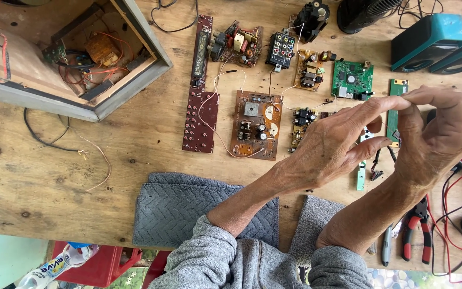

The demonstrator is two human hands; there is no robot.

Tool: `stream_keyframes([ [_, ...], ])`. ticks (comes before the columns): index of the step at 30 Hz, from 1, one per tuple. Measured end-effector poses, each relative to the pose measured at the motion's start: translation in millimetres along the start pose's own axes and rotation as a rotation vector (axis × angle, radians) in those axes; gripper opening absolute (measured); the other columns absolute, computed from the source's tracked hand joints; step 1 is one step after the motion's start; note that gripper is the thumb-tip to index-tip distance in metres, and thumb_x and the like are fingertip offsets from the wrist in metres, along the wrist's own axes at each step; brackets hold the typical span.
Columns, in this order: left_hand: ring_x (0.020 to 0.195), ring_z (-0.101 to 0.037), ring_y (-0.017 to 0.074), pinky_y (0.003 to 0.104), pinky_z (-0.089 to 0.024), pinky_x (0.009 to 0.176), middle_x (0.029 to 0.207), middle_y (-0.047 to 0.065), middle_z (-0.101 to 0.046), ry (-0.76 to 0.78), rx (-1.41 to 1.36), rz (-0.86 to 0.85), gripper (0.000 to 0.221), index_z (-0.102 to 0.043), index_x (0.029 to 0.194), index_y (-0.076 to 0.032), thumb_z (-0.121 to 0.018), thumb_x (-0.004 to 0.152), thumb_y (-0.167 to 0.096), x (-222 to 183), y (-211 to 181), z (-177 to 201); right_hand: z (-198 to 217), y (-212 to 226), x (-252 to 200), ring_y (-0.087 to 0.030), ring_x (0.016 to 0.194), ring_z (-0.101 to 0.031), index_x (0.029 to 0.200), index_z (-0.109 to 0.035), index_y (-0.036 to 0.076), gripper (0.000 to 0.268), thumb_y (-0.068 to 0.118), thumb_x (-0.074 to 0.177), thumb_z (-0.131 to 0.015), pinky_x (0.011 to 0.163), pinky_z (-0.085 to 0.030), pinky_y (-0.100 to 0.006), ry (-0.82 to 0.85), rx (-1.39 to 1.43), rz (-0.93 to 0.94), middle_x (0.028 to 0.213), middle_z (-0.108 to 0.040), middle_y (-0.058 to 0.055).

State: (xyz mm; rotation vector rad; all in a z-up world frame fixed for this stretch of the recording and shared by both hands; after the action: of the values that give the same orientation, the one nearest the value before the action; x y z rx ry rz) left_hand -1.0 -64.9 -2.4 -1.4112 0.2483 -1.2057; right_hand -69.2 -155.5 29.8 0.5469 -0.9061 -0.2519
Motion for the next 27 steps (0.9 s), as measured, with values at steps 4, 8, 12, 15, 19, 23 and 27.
stream_keyframes([
  [4,0.079,-0.053,0.0082,0.020,-0.048,0.078,0.087,-0.004,-0.046,0.022,0.020,-0.009,0.055,-0.024,0.128,-0.026,-0.061,0.091,-0.014,0.7,0.6,-4.1,1.4,-1.8,0.0,-0.030,0.081,-0.053,0.089,-0.051,-0.011,0.014,-0.022,0.089,-0.058,0.077,-0.043,-0.037,-0.013,-0.037,0.043,0.086,-0.053,-0.019],
  [8,0.079,-0.053,0.0104,0.022,-0.046,0.075,0.087,-0.003,-0.049,0.057,-0.004,0.006,0.058,-0.023,0.130,-0.028,-0.062,0.092,-0.011,-0.6,-1.7,-4.2,4.0,-5.8,-0.6,-0.031,0.080,-0.052,0.087,-0.050,-0.011,0.011,-0.022,0.085,-0.053,0.075,-0.043,-0.039,-0.023,-0.046,0.069,0.085,-0.053,-0.019],
  [12,0.085,-0.056,0.0107,0.022,-0.049,0.081,0.107,-0.003,-0.048,0.061,0.036,-0.012,0.059,-0.021,0.133,-0.027,-0.061,0.092,-0.013,-1.1,0.6,-8.3,3.7,-0.4,0.6,-0.030,0.081,-0.053,0.087,-0.050,-0.010,0.013,-0.021,0.081,-0.050,0.077,-0.044,-0.039,-0.041,-0.082,0.064,0.085,-0.054,-0.019],
  [15,0.089,-0.059,0.0109,0.023,-0.051,0.084,0.122,-0.003,-0.051,0.039,0.064,-0.042,0.058,-0.020,0.132,-0.026,-0.060,0.092,-0.016,-0.6,-0.6,-8.3,3.4,0.3,1.1,-0.029,0.081,-0.052,0.088,-0.050,-0.009,0.013,-0.019,0.080,-0.048,0.077,-0.043,-0.038,-0.040,-0.094,0.031,0.086,-0.054,-0.018],
  [19,0.090,-0.059,0.0096,0.022,-0.052,0.087,0.123,-0.004,-0.051,0.029,0.014,-0.023,0.058,-0.024,0.131,-0.025,-0.062,0.089,-0.015,1.3,-3.8,-5.3,4.1,-2.5,1.4,-0.027,0.080,-0.052,0.087,-0.051,-0.009,0.012,-0.018,0.079,-0.049,0.077,-0.043,-0.035,-0.079,-0.047,-0.009,0.084,-0.053,-0.016],
  [23,0.112,-0.059,0.0185,0.030,-0.056,0.094,0.131,0.003,-0.044,-0.013,0.032,-0.073,0.043,-0.028,0.127,-0.022,-0.053,0.091,-0.021,3.6,3.0,-7.1,4.0,0.5,1.6,-0.021,0.077,-0.048,0.090,-0.054,-0.007,0.008,-0.014,0.088,-0.055,0.070,-0.038,-0.029,-0.045,-0.040,-0.075,0.084,-0.052,-0.014],
  [27,0.063,-0.052,0.0073,0.018,-0.051,0.058,0.085,-0.001,-0.054,-0.115,-0.181,0.037,0.018,-0.044,0.106,-0.016,-0.046,0.090,-0.023,9.9,-0.5,11.1,-4.5,11.0,6.4,-0.022,0.078,-0.051,0.090,-0.051,-0.006,0.009,-0.007,0.087,-0.060,0.074,-0.043,-0.030,0.084,0.094,-0.039,0.084,-0.054,-0.015],
])
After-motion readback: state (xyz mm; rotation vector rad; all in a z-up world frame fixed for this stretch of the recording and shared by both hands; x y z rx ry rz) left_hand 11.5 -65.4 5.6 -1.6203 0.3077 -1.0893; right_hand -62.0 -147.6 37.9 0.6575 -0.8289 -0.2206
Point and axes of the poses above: each hand's wrist, its own x-axis towards the middle knuckle, its own z-axis out of the back of the hand, y = z × x, the point moved 6 cm from there along x, towards the middle knuckle
